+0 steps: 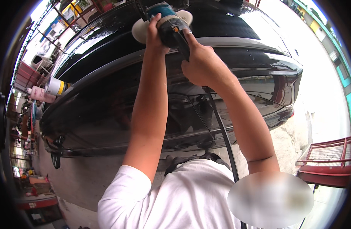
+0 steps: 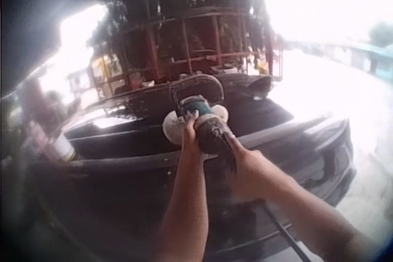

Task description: The person uses a rotary polisher to buff the rear trunk lid of a black car. They move the polisher across the surface in overlapping passes, occasionally pausing to apply more compound from a bottle before resuming polishing.

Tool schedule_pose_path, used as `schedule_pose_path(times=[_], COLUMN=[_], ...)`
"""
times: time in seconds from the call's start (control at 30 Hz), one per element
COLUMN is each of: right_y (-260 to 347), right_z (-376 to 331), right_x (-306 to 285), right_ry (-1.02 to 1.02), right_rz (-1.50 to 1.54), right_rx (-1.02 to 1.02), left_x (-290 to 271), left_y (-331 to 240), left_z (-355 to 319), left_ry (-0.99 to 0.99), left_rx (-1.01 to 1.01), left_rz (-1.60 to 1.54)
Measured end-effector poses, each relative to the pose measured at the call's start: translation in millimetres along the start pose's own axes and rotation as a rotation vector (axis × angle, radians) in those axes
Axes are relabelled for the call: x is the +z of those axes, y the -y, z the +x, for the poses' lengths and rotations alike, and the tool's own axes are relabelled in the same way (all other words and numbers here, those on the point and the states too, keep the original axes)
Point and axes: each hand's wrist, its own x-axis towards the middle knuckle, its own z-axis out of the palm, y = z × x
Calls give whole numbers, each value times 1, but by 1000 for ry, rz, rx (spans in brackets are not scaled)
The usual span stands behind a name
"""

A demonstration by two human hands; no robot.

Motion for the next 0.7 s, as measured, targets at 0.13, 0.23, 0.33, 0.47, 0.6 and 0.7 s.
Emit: schedule_pose_path(times=[0.13,0.23,0.33,0.47,0.6,0.7], right_y=[-15,5,36,79,148,190], right_z=[4,7,13,35,49,62], right_x=[11,15,26,63,98,126], right_ry=[-126,-75,9,39,106,186], right_rz=[-37,20,93,63,48,63], right_rx=[-1,-14,2,-99,-143,-190], left_x=[11,-13,-33,-86,-129,-174], left_y=[8,-9,-38,-99,-165,-212], left_z=[2,2,-8,-17,-43,-56], left_ry=[19,28,-33,-77,-51,-134], left_rx=[-66,-35,38,90,151,168], left_rz=[-79,-116,-141,-119,-35,26])
